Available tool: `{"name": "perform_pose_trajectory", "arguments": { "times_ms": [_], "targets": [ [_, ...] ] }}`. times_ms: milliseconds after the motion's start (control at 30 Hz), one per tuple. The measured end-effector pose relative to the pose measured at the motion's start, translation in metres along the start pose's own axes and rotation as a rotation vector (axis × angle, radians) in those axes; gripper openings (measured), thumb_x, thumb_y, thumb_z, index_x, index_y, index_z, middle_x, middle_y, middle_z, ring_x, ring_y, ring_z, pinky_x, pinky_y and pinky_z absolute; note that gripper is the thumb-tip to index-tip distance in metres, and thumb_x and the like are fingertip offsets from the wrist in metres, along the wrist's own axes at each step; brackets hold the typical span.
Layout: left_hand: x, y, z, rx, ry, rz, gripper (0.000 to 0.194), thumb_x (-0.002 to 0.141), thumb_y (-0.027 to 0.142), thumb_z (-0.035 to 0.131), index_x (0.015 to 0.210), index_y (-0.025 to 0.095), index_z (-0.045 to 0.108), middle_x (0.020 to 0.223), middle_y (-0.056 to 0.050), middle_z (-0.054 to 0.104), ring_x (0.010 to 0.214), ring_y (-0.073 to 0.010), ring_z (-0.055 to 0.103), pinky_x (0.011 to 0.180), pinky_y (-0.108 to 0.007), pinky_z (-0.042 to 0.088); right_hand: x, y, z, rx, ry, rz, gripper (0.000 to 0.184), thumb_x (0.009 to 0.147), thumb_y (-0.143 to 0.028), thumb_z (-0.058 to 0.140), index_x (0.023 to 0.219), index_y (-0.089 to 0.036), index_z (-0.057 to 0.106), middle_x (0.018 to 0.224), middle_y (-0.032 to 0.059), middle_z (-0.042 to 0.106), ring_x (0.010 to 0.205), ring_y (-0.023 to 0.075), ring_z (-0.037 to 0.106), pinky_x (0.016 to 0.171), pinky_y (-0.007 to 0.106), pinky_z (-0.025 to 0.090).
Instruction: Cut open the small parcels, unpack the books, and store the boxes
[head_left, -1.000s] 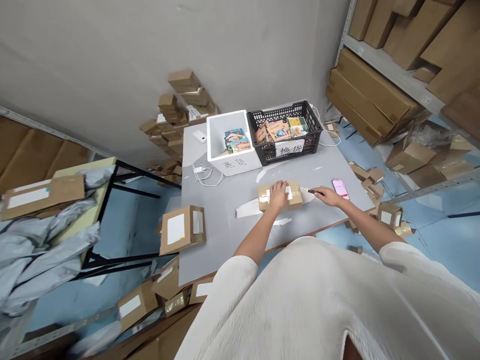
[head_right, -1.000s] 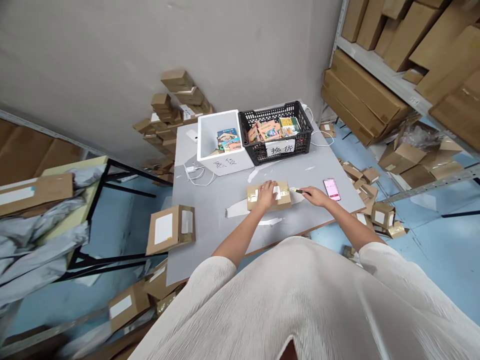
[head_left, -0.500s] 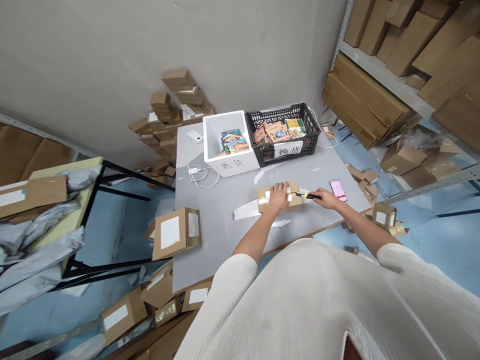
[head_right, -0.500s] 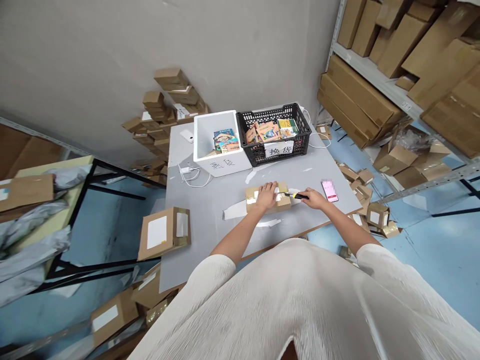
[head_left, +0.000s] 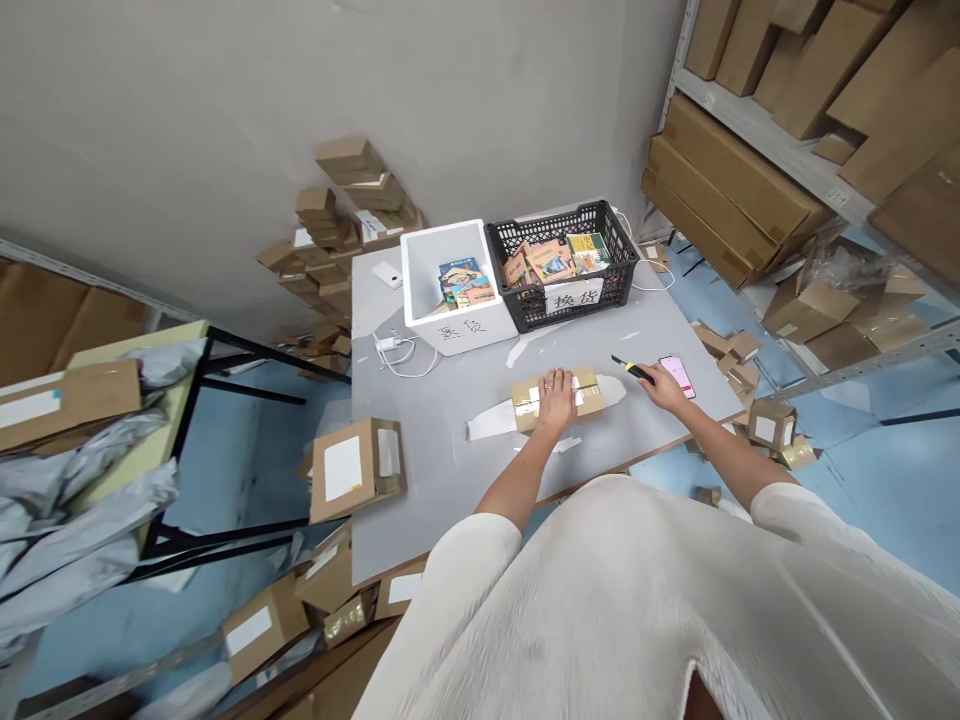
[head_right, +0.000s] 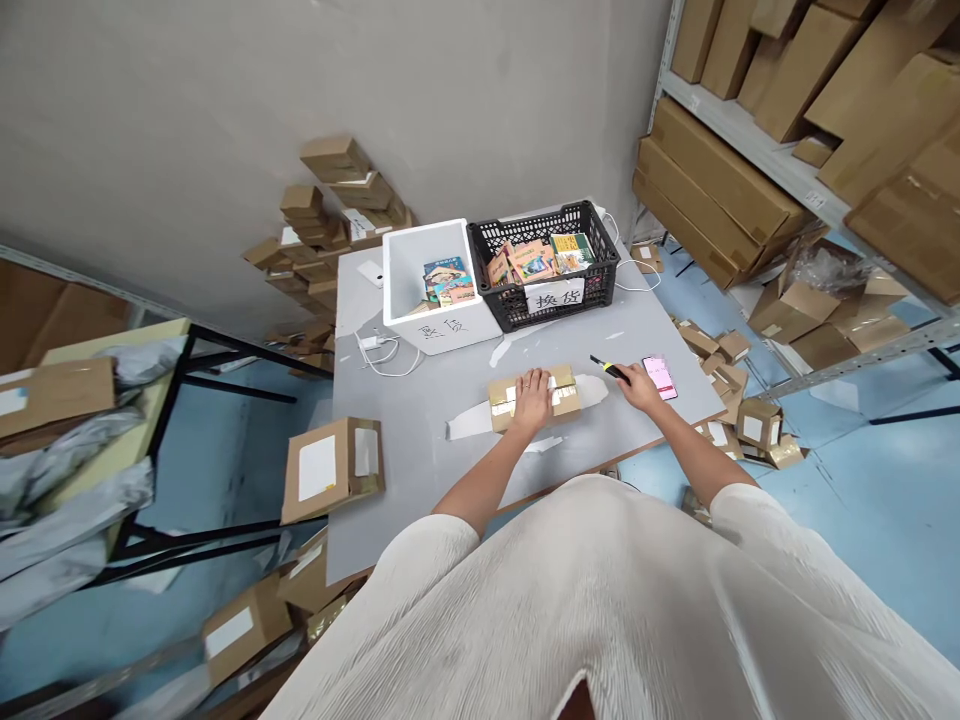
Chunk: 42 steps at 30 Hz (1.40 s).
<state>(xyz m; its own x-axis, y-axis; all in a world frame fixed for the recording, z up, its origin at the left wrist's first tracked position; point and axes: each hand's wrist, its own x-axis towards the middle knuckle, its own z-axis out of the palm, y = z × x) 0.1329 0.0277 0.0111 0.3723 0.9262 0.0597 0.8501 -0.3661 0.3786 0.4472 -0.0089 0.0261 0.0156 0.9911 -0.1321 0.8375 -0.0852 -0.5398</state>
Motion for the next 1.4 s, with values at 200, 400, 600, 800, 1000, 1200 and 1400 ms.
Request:
{"name": "perform_pose_trajectory", "arguments": {
  "times_ms": [200, 400, 600, 800, 1000, 1200, 1400],
  "targets": [
    [-0.002, 0.006, -0.001, -0.041, -0.023, -0.112, 0.065, 0.104, 0.029, 0.046, 0.168, 0.018, 0.04, 0.174, -0.021, 0.043, 0.167, -0.036, 0.031, 0.135, -0.065, 0.022, 0.002, 0.011, 0.014, 0.065, 0.002, 0.135, 0.047, 0.097, -0.03, 0.064, 0.143, -0.021, 0.069, 0.133, 0.014, 0.07, 0.124, 0.0309, 0.066, 0.111, 0.04, 0.052],
    [-0.021, -0.009, -0.015, -0.023, -0.007, -0.125, 0.061, 0.102, 0.032, 0.051, 0.163, 0.026, 0.047, 0.176, -0.015, 0.042, 0.168, -0.0331, 0.03, 0.136, -0.063, 0.022, 0.006, 0.019, 0.05, 0.048, -0.042, 0.247, 0.043, 0.094, -0.034, 0.068, 0.134, -0.02, 0.073, 0.132, 0.0155, 0.068, 0.116, 0.0303, 0.069, 0.103, 0.038, 0.055],
    [-0.068, -0.028, -0.028, 0.017, 0.05, -0.337, 0.057, 0.105, 0.033, 0.048, 0.161, 0.024, 0.049, 0.172, -0.018, 0.044, 0.164, -0.0337, 0.035, 0.132, -0.06, 0.029, 0.022, 0.041, 0.072, -0.097, -0.096, 0.357, 0.046, 0.097, -0.042, 0.068, 0.136, -0.018, 0.071, 0.135, 0.022, 0.065, 0.127, 0.0371, 0.064, 0.102, 0.044, 0.055],
    [-0.101, -0.044, -0.03, -0.086, 0.086, -0.52, 0.054, 0.106, 0.038, 0.051, 0.158, 0.025, 0.049, 0.17, -0.019, 0.043, 0.158, -0.0351, 0.043, 0.124, -0.057, 0.045, 0.031, 0.057, 0.086, -0.172, -0.16, 0.363, 0.048, 0.1, -0.04, 0.066, 0.139, -0.012, 0.064, 0.139, 0.0272, 0.061, 0.129, 0.0401, 0.062, 0.102, 0.049, 0.054],
    [-0.109, -0.055, -0.029, -0.177, 0.114, -0.475, 0.054, 0.106, 0.036, 0.053, 0.16, 0.027, 0.046, 0.16, -0.017, 0.052, 0.151, -0.0288, 0.051, 0.12, -0.047, 0.053, 0.027, 0.059, 0.092, -0.144, -0.097, 0.352, 0.049, 0.099, -0.04, 0.068, 0.141, -0.016, 0.061, 0.14, 0.0246, 0.06, 0.133, 0.04, 0.056, 0.109, 0.051, 0.048],
    [-0.1, -0.062, -0.024, -0.235, 0.14, -0.502, 0.064, 0.106, 0.037, 0.054, 0.166, 0.027, 0.035, 0.16, -0.016, 0.054, 0.144, -0.0271, 0.057, 0.11, -0.043, 0.059, 0.027, 0.003, 0.079, 0.272, -0.067, 0.119, 0.042, 0.103, -0.039, 0.053, 0.138, -0.019, 0.065, 0.14, 0.0192, 0.065, 0.115, 0.0302, 0.068, 0.11, 0.045, 0.054],
    [-0.09, -0.066, -0.023, -0.247, 0.179, -0.401, 0.077, 0.099, 0.03, 0.063, 0.169, 0.029, 0.032, 0.166, -0.016, 0.051, 0.152, -0.0315, 0.051, 0.122, -0.052, 0.049, 0.026, -0.065, 0.063, 0.48, -0.1, -0.029, 0.055, 0.1, -0.042, 0.057, 0.152, -0.026, 0.055, 0.146, 0.0138, 0.067, 0.117, 0.0247, 0.069, 0.103, 0.04, 0.058]
  ]
}}
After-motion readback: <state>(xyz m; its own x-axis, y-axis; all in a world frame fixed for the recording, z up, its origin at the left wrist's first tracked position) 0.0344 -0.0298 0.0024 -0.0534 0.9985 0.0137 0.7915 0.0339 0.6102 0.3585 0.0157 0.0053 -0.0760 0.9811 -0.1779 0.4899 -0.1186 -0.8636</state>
